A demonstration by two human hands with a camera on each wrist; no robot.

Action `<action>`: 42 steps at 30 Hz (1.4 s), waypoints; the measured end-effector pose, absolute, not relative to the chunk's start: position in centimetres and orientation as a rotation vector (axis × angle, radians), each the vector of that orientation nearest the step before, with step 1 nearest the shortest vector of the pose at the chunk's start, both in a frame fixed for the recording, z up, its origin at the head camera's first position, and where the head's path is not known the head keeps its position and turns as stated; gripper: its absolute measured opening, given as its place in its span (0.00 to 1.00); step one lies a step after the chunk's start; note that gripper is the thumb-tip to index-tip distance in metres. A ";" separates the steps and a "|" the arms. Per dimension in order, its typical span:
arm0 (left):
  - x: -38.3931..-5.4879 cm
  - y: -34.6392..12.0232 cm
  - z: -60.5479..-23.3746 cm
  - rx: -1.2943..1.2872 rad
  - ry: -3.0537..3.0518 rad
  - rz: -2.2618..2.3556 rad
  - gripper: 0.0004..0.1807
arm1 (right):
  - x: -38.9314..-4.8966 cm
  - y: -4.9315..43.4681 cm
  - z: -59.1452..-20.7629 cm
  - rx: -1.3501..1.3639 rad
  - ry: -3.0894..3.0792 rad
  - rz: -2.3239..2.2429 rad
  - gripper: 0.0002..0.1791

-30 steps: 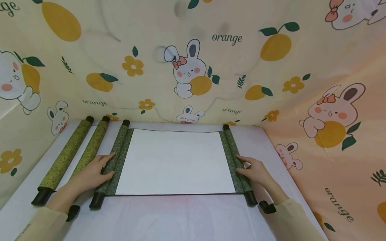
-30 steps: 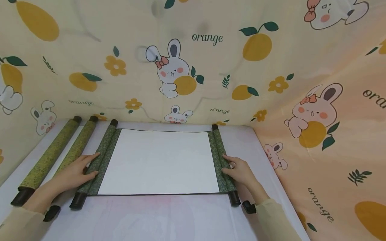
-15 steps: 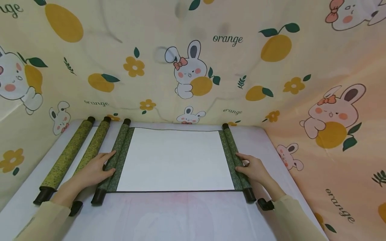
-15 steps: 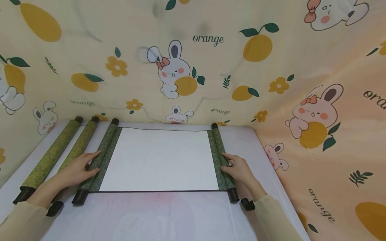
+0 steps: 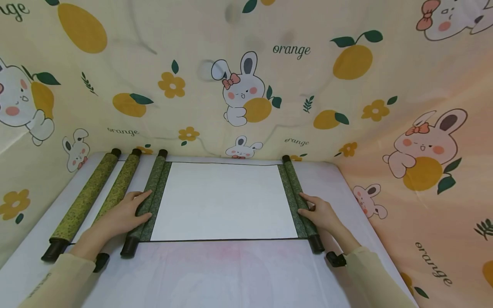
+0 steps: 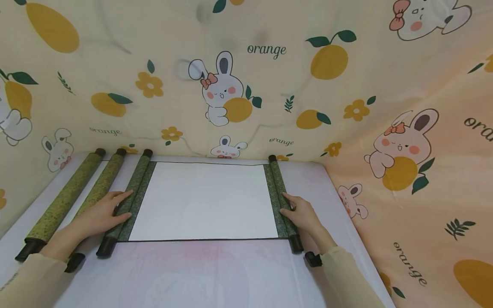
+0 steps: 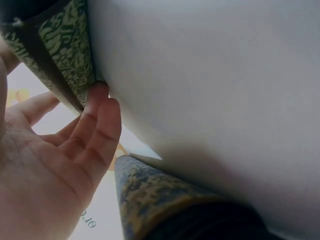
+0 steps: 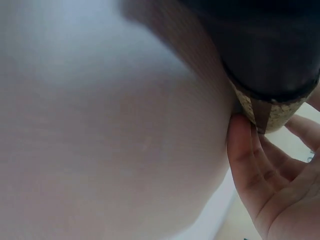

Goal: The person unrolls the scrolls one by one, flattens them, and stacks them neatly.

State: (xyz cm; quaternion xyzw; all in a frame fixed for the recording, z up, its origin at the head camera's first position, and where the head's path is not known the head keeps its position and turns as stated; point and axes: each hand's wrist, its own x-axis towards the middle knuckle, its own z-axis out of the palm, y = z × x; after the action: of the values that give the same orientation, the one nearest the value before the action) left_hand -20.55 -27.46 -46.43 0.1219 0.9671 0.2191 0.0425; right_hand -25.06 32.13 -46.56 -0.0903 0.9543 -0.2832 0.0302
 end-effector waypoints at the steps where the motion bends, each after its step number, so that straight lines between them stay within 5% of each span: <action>1: -20.5 -27.4 -46.4 0.369 2.960 0.660 0.42 | -25.0 32.1 -46.6 -0.282 2.941 -0.875 0.36; 26: -19.6 -28.4 -46.2 0.476 3.032 0.680 0.37 | -24.2 30.7 -44.8 -0.412 2.976 -0.858 0.35; 42: -18.6 -31.8 -43.9 0.560 3.246 0.893 0.22 | -26.7 19.7 -40.7 -0.779 2.899 -1.108 0.30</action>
State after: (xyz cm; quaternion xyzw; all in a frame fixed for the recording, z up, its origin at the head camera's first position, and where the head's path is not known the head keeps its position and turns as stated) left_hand -18.63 -31.78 -43.93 0.1626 0.9423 0.2593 -0.1355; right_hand -26.68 19.67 -40.68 -0.2432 0.9056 -0.3462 -0.0289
